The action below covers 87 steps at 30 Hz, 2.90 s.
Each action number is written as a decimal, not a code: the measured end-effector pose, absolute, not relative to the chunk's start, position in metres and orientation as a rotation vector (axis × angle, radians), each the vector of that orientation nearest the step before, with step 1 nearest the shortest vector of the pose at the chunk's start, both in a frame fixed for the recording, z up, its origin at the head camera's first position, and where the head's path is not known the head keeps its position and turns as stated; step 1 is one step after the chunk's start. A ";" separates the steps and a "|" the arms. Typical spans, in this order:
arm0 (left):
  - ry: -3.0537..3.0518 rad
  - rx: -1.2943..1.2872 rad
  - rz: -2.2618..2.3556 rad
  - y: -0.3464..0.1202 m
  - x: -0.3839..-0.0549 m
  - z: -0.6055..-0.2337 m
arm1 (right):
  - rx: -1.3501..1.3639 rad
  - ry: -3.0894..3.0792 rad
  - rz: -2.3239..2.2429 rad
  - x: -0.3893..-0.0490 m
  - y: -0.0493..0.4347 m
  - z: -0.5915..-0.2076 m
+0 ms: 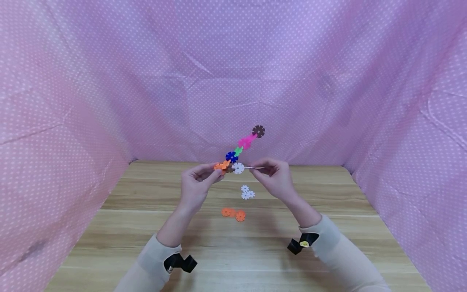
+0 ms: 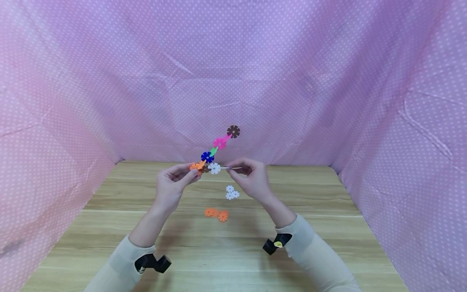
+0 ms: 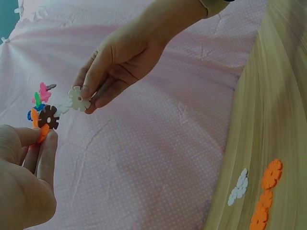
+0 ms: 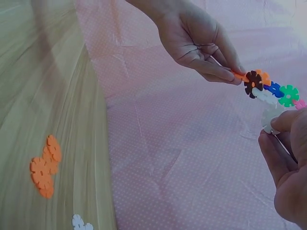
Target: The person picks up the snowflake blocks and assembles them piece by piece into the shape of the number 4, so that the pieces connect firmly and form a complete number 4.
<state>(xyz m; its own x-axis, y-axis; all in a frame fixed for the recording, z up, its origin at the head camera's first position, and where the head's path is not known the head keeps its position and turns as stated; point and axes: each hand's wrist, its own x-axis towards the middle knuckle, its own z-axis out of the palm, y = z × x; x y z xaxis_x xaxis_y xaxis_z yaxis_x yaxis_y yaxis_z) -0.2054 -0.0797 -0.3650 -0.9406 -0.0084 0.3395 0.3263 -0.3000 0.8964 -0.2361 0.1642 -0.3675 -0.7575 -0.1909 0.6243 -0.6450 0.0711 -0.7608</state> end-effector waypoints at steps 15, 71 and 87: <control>-1.731 -0.404 -2.330 -0.081 -0.205 -0.365 | 0.973 -1.845 1.555 -0.233 0.165 -0.365; -1.708 -0.389 -2.347 -0.082 -0.207 -0.360 | 0.795 -2.495 1.306 -0.260 0.185 -0.407; -1.720 -0.379 -2.337 -0.082 -0.205 -0.363 | 0.724 -2.844 1.200 -0.276 0.177 -0.466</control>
